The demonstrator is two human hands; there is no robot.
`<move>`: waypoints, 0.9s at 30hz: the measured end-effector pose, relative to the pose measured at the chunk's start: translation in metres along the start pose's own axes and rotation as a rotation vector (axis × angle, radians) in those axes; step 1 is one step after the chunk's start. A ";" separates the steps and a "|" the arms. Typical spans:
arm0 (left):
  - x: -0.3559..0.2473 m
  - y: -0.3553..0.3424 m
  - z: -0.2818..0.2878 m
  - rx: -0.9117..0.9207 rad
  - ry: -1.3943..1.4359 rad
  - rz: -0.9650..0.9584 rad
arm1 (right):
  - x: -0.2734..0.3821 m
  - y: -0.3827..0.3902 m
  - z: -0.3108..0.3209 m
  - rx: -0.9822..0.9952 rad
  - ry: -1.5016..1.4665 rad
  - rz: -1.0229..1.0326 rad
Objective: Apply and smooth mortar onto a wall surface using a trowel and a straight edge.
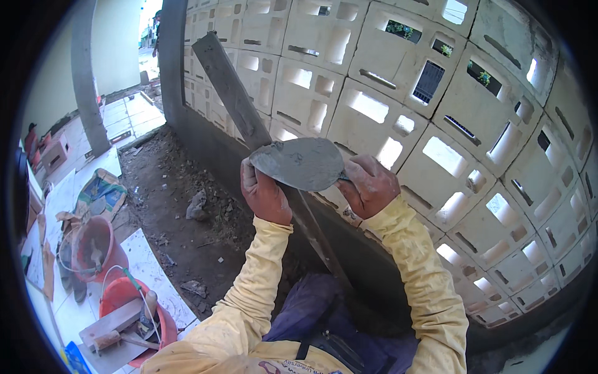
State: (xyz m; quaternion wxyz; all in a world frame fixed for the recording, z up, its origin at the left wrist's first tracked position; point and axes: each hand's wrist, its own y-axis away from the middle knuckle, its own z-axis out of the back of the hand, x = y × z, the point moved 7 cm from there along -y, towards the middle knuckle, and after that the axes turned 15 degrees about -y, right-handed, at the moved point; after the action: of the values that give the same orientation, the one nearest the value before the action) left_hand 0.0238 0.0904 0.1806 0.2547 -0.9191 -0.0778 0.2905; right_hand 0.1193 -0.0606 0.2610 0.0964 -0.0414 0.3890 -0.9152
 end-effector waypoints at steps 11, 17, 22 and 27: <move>0.021 0.046 -0.011 -0.028 0.013 0.180 | 0.013 -0.083 0.016 -0.183 0.100 -0.010; 0.031 0.024 0.020 -0.056 -0.047 0.218 | 0.011 -0.045 0.037 -0.321 0.009 -0.062; 0.038 -0.024 0.065 -0.209 -0.075 0.218 | 0.008 0.102 0.016 -0.225 -0.070 -0.439; 0.033 -0.032 0.085 -0.206 0.002 0.230 | 0.039 0.233 -0.029 -0.263 -0.066 -0.889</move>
State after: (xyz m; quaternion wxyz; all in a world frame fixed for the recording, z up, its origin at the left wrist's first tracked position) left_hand 0.0023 0.1636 0.1211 0.1243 -0.9434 -0.0012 0.3075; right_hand 0.1105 -0.2066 0.0731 -0.2990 -0.2452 0.4429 -0.8089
